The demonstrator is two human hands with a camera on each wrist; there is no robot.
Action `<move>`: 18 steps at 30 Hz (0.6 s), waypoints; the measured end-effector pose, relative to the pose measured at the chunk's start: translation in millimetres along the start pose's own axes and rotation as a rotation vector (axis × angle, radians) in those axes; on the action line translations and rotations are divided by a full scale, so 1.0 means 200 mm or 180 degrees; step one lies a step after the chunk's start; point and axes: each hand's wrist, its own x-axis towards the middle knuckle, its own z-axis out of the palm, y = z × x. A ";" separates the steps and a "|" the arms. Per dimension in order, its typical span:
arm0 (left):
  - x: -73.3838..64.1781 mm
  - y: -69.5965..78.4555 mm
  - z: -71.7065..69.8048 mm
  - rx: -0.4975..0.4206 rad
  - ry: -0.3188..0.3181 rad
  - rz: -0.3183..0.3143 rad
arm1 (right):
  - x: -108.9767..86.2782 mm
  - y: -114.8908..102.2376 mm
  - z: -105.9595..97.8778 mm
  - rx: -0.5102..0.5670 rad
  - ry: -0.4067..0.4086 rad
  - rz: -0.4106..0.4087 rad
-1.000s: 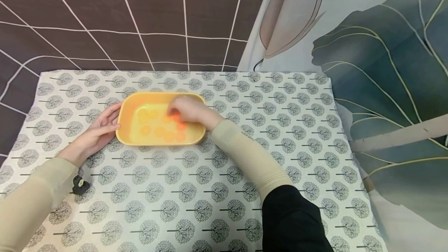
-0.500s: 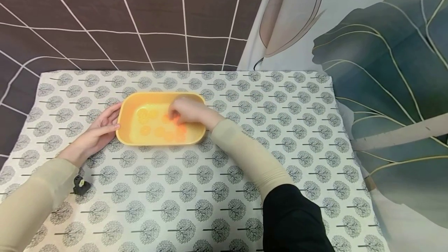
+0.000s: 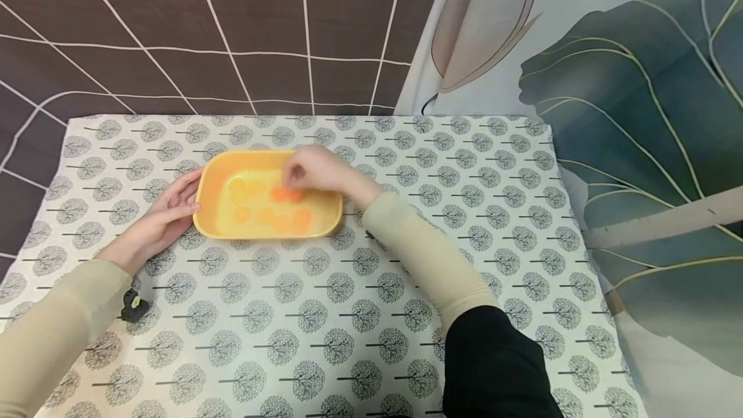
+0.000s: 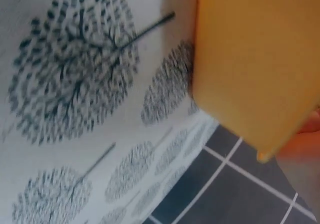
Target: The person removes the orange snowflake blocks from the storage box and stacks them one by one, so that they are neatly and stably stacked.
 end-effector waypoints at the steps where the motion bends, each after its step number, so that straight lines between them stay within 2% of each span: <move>1: 0.00 0.00 0.00 -0.0010 0.0005 -0.0001 | -0.01 0.00 -0.02 0.0105 0.0058 0.0003; 9: 0.01 -0.01 0.01 -0.0015 0.0042 0.0030 | -0.15 0.09 -0.13 0.0521 0.0443 0.0004; 18: 0.00 0.00 0.01 -0.0034 0.0050 0.0007 | -0.32 0.23 -0.19 0.0735 0.0581 0.0248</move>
